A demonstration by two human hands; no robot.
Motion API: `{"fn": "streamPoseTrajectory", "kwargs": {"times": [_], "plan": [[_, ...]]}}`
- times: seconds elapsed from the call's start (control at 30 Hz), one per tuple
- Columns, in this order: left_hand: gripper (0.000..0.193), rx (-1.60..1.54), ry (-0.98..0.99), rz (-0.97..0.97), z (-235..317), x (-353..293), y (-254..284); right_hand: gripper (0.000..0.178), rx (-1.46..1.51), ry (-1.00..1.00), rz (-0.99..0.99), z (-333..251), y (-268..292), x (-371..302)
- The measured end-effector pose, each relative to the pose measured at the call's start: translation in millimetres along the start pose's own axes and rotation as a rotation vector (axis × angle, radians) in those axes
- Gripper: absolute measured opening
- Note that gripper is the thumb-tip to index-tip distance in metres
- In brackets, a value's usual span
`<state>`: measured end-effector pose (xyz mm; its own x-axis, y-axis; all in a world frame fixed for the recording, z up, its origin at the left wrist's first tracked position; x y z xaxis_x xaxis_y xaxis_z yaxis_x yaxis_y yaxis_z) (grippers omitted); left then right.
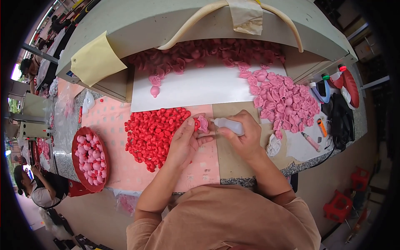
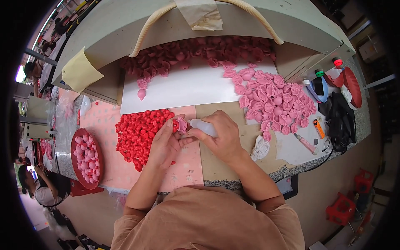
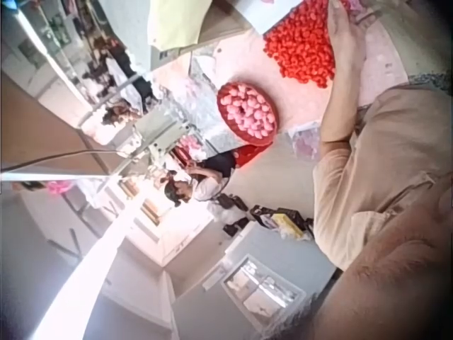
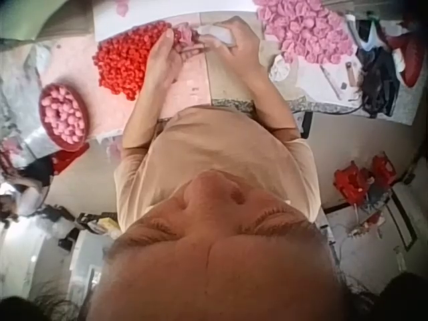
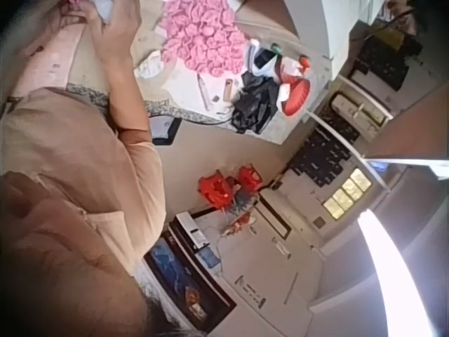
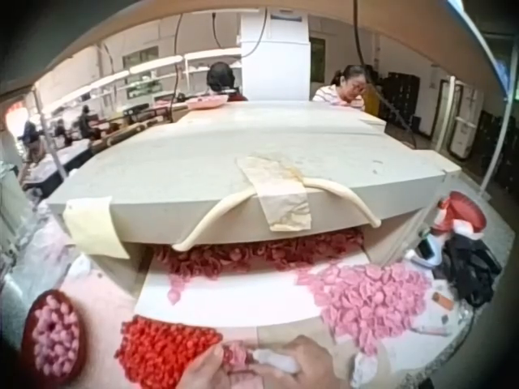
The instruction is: Apply glue to small red plastic components and attach them to larger pink plastic parts to create assembled units.
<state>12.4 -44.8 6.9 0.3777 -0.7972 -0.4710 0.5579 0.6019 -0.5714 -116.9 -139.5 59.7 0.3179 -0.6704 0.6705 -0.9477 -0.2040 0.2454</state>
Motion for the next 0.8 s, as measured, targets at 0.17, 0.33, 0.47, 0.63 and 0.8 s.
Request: {"fn": "streamPoseTrajectory", "kwargs": {"times": [0.17,0.33,0.47,0.63,0.8], "plan": [[0.038,0.005,-0.039,0.017,2,-1,0,0.031,-0.010,0.008,-0.004,-3,1,1],[0.036,0.025,-0.101,0.038,5,0,0,0.030,-0.005,0.008,0.006,-3,1,1],[0.037,0.074,-0.155,0.058,6,-1,1,0.030,-0.006,0.023,0.012,-4,2,2],[0.037,0.048,-0.140,0.044,9,-1,0,0.031,-0.011,0.053,0.026,-4,2,2],[0.037,0.057,-0.147,0.048,11,-4,-3,0.033,-0.029,0.064,0.034,-6,4,3]]}}
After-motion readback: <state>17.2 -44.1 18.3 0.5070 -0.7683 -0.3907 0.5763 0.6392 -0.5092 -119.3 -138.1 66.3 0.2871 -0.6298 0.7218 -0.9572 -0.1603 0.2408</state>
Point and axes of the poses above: each hand's wrist, its own x-axis towards the middle knuckle, its own y-axis out of the back of the hand, z = x × y, the point moved 5 cm from there along x, towards the middle knuckle, and after that the axes turned 14 degrees about z, right-handed, at the moved point
